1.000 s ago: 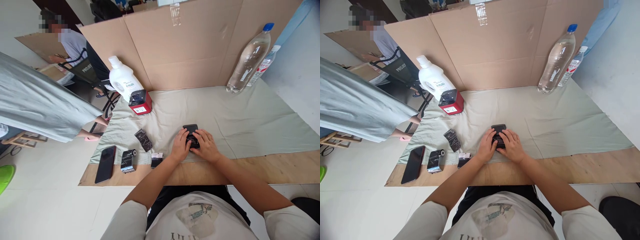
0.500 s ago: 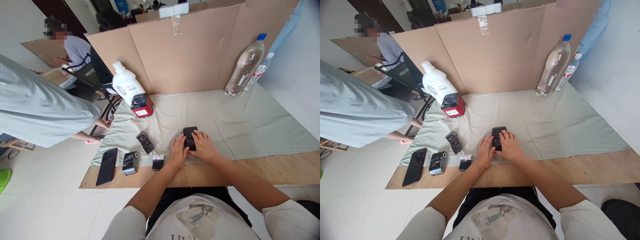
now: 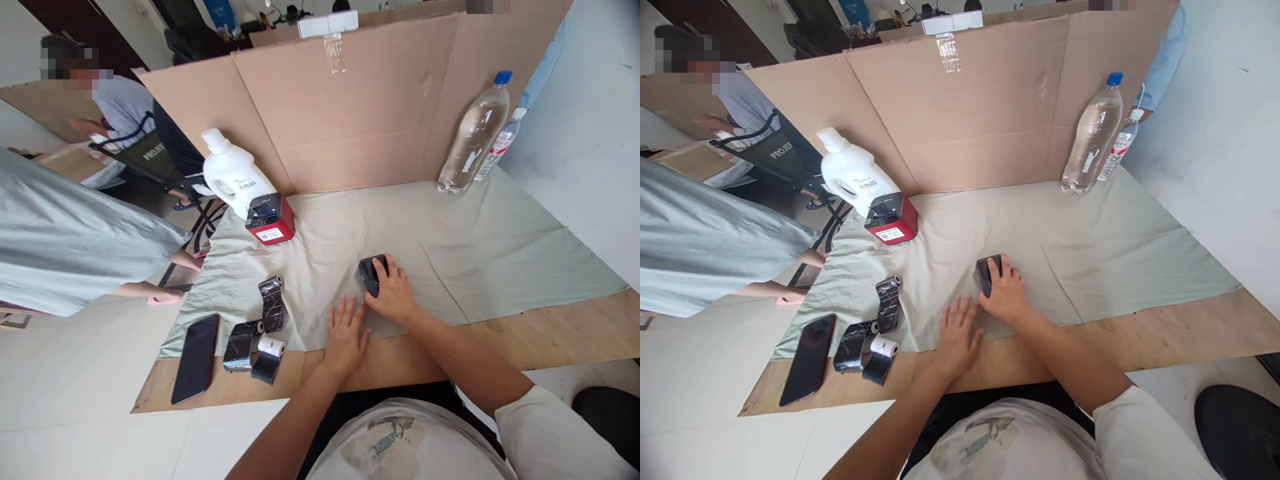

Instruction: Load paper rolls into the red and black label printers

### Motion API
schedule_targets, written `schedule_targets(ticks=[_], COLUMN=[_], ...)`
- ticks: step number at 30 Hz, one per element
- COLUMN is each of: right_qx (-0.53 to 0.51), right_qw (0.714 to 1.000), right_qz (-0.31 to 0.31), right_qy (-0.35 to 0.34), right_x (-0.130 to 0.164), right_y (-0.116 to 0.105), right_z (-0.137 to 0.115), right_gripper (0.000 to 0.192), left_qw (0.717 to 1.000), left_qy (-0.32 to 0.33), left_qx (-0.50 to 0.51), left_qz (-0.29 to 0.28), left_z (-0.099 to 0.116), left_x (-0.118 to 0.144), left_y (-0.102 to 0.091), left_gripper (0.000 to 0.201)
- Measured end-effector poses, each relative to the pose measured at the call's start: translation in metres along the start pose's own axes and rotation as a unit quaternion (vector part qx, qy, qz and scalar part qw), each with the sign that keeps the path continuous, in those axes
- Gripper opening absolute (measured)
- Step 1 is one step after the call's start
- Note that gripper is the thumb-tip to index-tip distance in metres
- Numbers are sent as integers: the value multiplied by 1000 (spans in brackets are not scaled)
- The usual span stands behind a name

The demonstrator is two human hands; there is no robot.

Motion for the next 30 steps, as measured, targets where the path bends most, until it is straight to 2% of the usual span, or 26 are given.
schedule_targets(ticks=[1, 3, 6, 8, 10, 13, 17, 20, 22, 23, 25, 26, 28, 29, 30], right_qx=[-4, -2, 38, 83, 123, 142, 129, 141, 149, 144, 103, 62, -56, -114, -166], right_qw=[1000, 999, 995, 983, 967, 948, 945, 944, 957, 968, 989, 995, 992, 983, 970], right_qz=[15, 42, 36, 4, -20, -28, -25, -21, 1, 9, -7, -38, -109, -141, -171], right_qy=[-3, 5, 82, 161, 224, 284, 298, 297, 249, 207, 108, 68, -3, -32, -52], right_x=[-10, -38, -95, -129, -153, -166, -162, -162, -173, -181, -197, -203, -210, -212, -212], right_y=[-5, -18, -33, -39, -44, -47, -45, -44, -42, -38, -19, -3, 33, 52, 70], right_z=[14, 54, 136, 191, 234, 272, 285, 276, 251, 230, 173, 139, 63, 24, -15], right_gripper=[76, 75, 77, 81, 84, 85, 82, 85, 84, 83, 78, 76, 73, 72, 72], left_qw=[999, 996, 994, 994, 993, 993, 993, 984, 970, 959, 931, 911, 859, 829, 803], left_qy=[32, 61, 62, 65, 68, 69, 48, 36, -2, -42, -158, -208, -302, -347, -381], left_qx=[6, 9, 2, -2, -5, -5, 31, 129, 228, 276, 317, 321, 302, 300, 314], left_qz=[-30, -68, -87, -93, -97, -100, -104, -117, -90, -53, 85, 158, 283, 321, 335], left_z=[14, 28, 26, 22, 20, 21, 24, 12, -17, -42, -111, -147, -215, -245, -269], left_x=[-1, 2, 7, 8, 8, 6, 8, 7, -5, -15, -39, -51, -73, -85, -98], left_y=[8, 16, 17, 16, 14, 14, 13, 4, -14, -28, -65, -83, -113, -122, -124], left_gripper=[52, 55, 57, 58, 58, 58, 56, 53, 47, 43, 35, 33, 29, 26, 23])
Point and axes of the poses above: each hand's wrist, its own x-axis away from the middle knuckle, its own y-axis out of the palm, z = x × y, the point moved 7 cm from there along -x, towards the middle knuckle, and after that the axes turned 2 degrees about z, right-handed, at the moved point
